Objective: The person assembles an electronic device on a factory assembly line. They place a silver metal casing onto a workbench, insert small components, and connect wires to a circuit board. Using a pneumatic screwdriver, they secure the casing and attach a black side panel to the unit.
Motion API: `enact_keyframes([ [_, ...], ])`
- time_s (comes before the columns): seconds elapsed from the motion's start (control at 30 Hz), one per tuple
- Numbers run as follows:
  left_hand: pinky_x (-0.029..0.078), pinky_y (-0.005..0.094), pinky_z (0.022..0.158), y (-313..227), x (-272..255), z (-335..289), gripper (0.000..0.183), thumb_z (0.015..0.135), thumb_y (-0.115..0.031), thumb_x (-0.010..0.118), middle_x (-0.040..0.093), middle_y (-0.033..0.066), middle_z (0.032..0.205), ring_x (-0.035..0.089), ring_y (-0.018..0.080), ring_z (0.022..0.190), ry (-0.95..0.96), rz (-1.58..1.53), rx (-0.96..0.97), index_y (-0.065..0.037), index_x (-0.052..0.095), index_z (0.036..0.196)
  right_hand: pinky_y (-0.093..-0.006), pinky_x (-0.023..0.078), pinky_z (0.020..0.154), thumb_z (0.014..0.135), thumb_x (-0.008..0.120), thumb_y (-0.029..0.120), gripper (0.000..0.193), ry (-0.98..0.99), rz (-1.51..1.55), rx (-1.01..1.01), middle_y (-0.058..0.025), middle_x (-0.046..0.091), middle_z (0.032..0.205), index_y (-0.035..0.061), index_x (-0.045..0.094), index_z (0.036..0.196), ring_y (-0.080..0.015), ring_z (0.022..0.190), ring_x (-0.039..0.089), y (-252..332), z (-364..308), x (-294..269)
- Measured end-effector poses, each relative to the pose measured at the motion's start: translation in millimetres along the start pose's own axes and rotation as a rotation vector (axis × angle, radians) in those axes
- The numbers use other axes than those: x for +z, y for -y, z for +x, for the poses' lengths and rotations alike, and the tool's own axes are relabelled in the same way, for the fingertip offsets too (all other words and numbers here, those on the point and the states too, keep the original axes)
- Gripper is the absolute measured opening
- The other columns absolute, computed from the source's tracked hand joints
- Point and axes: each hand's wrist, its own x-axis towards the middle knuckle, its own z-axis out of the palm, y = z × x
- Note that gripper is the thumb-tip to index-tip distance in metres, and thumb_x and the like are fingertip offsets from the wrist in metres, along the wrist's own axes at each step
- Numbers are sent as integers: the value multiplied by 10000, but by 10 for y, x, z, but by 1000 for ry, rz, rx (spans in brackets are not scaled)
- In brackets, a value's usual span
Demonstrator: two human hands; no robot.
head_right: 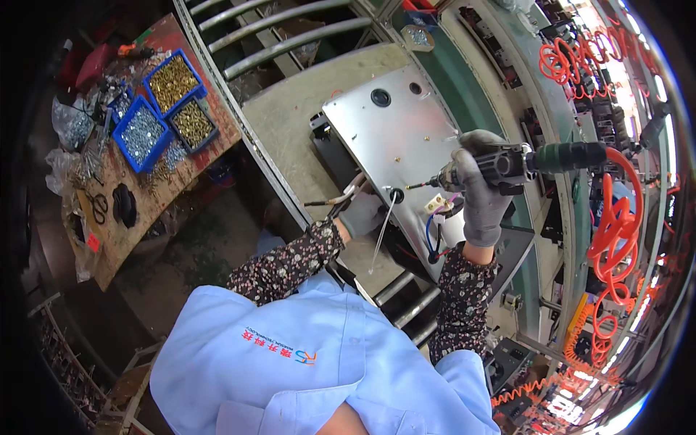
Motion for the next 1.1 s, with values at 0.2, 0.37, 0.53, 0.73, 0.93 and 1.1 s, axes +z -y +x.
enact_keyframes([
  [0.2, 452, 323, 831, -308, -2, -186, 255, 751, 25, 502, 586, 86, 991, 534, 199, 969, 231, 1261, 495, -63, 589, 973, -220, 446, 483, 704, 583, -37, 206, -46, 92, 39, -68, 564, 791, -3, 538, 902, -100, 552, 535, -31, 19, -6],
  [0.37, 393, 381, 857, -174, -90, -70, 161, 724, -113, 610, 607, 115, 940, 534, 258, 951, 180, 1198, 496, -76, 640, 878, -217, 453, 497, 703, 578, -43, 196, -68, 23, 6, -57, 570, 794, 11, 547, 890, -91, 578, 542, -16, -28, 7],
  [0.53, 462, 345, 746, -359, -27, -158, 166, 722, -86, 604, 627, 104, 915, 576, 258, 879, 306, 1559, 505, -73, 644, 882, -218, 451, 507, 703, 589, -18, 204, -43, 83, 39, -58, 566, 832, 14, 542, 898, -84, 600, 536, -102, -71, -129],
  [0.73, 479, 303, 705, -555, -41, -389, 151, 755, -58, 570, 579, 152, 982, 579, 244, 838, 193, 885, -104, 1, 589, 893, -238, 471, 555, 702, 599, 6, 236, -93, 238, 131, -84, 567, 866, 9, 524, 925, -102, 646, 547, 27, -134, -265],
  [0.93, 478, 294, 639, -1792, 350, -728, 329, 869, -190, 468, 574, 172, 976, 588, 212, 822, 278, 750, -483, 69, 485, 1072, -235, 462, 568, 682, 573, -12, 244, -570, 35, -121, -83, 574, 815, -5, 547, 925, -112, 644, 556, 268, 206, -637],
  [1.1, 416, 194, 429, -2752, 1186, -49, 389, 880, -302, 452, 596, 94, 681, 557, 111, 512, 244, 799, -738, 68, 505, 989, -211, 453, 619, 677, 609, -22, 235, -622, 6, -1, -59, 593, 821, 10, 569, 907, -81, 679, 553, -284, 401, -804],
])
